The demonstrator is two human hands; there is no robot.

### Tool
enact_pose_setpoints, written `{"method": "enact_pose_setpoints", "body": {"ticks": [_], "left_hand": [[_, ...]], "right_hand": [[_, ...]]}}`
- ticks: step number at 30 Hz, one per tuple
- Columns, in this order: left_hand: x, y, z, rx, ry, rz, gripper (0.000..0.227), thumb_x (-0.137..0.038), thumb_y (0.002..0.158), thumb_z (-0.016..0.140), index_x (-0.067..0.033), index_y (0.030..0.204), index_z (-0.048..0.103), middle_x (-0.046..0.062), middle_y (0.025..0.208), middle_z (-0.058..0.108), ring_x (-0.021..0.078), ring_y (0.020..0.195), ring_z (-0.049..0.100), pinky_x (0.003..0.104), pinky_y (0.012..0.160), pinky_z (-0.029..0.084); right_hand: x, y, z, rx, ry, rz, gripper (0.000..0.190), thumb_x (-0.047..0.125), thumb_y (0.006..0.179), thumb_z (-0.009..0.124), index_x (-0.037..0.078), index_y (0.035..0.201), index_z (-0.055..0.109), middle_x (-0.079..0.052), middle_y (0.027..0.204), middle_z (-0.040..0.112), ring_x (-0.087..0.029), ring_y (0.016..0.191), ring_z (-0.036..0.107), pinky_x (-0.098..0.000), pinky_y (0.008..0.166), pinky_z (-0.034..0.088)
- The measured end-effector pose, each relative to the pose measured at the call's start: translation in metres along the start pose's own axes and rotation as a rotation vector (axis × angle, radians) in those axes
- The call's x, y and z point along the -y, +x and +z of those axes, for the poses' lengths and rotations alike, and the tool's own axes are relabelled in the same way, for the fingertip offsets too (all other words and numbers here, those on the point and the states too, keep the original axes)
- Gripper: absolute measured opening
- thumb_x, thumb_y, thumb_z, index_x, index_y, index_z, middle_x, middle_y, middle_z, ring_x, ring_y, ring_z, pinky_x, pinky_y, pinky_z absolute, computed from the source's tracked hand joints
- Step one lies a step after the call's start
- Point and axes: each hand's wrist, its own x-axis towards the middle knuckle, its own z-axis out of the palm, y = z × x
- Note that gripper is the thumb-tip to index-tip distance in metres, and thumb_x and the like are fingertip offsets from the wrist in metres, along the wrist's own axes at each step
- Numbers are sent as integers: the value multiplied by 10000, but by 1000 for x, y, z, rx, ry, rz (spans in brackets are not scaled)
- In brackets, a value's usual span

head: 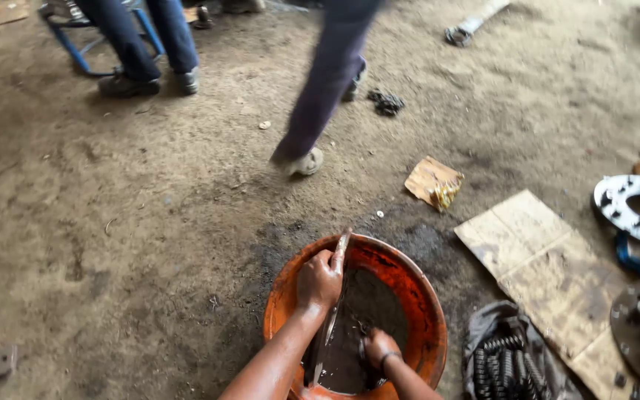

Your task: The person sits on the ground and washes metal springs and a circular metal plate in a basin of dark liquid. They scrub the springs by hand and then scrub both sides of the metal plate using a wire brush, rinsing them in the basin.

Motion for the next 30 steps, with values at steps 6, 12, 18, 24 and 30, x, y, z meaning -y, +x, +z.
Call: {"method": "enact_pose_setpoints", "body": {"ticks": [6,12,18,24,30], "left_hand": [[5,11,8,-35,14,-1,579,-506,1022,474,-40,775,713,247,765,695,444,714,678,556,652,535],[8,15,14,19,36,-16,581,-517,1019,474,-26,836,726,267,790,700,449,720,691,546,666,556],[7,12,13,81,69,-20,485,-467,949,559,-11,955,725,260,880,727,428,796,712,537,717,570],[-6,6,12,34,53,-33,412,-432,920,570,-61,961,744,222,859,738,408,768,715,528,694,567],[-4,6,5,4,102,-10,398,-401,958,534,-85,898,768,219,800,709,413,703,700,544,639,566]], "right_hand": [[4,-22,-5,197,-89,70,334,308,889,679,121,1160,738,-116,1151,757,-272,1115,714,-372,984,548],[16,-26,3,236,-52,2,363,349,860,710,123,1142,736,-100,1116,778,-254,1080,739,-360,958,557],[15,-32,-5,243,-53,-10,401,364,850,746,125,1171,729,-87,1157,769,-243,1114,719,-350,983,538],[17,-32,-22,302,-249,-7,376,360,888,702,133,1183,753,-106,1153,765,-242,1128,701,-363,995,528],[26,-26,-12,204,-171,-101,326,346,872,699,109,1089,760,-129,1091,787,-271,1086,729,-369,965,547]]}}
